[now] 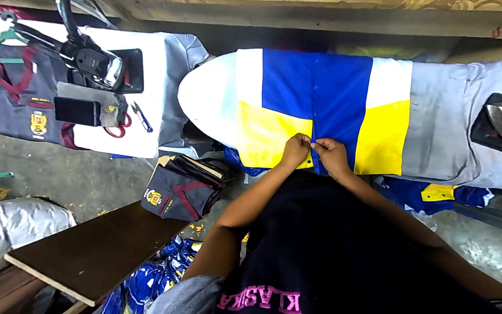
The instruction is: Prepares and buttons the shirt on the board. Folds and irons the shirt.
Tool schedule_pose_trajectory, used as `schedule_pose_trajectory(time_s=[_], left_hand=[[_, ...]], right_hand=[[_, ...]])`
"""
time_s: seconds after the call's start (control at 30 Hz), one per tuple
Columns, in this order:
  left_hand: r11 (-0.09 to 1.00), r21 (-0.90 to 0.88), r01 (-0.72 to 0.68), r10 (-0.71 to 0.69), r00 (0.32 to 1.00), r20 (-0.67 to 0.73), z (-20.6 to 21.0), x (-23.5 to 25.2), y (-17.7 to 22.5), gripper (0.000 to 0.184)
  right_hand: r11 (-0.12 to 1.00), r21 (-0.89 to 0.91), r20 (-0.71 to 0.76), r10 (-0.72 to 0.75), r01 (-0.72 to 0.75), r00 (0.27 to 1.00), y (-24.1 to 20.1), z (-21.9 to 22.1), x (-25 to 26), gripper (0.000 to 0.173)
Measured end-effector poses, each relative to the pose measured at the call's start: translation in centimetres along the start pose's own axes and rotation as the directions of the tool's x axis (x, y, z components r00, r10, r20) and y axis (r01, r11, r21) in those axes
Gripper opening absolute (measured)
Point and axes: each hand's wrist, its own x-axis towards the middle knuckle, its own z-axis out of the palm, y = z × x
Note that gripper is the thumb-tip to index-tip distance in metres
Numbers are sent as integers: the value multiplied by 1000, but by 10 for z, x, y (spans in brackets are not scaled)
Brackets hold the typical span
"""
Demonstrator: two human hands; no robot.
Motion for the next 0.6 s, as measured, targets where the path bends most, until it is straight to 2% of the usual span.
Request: schedule_pose_trajectory(time_s=[0.1, 0.2, 0.3, 0.6], left_hand=[[999, -32, -8, 8, 1000, -7, 3, -1, 3, 21], [999, -40, -4, 4, 1000, -7, 2, -1, 4, 22], [999, -43, -4, 5, 1000, 10, 4, -1, 4, 21], [997, -79, 25, -24, 1000, 12, 8, 6, 1, 22]], right_hand=[[999, 48, -56, 2, 1, 998, 3, -3, -3, 20], [996, -52, -104, -84, 78, 991, 6, -8, -2, 19], [982, -164, -61, -109, 97, 992, 5, -10, -1, 20], [976, -187, -34, -123, 115, 992, 3, -7, 0, 21]])
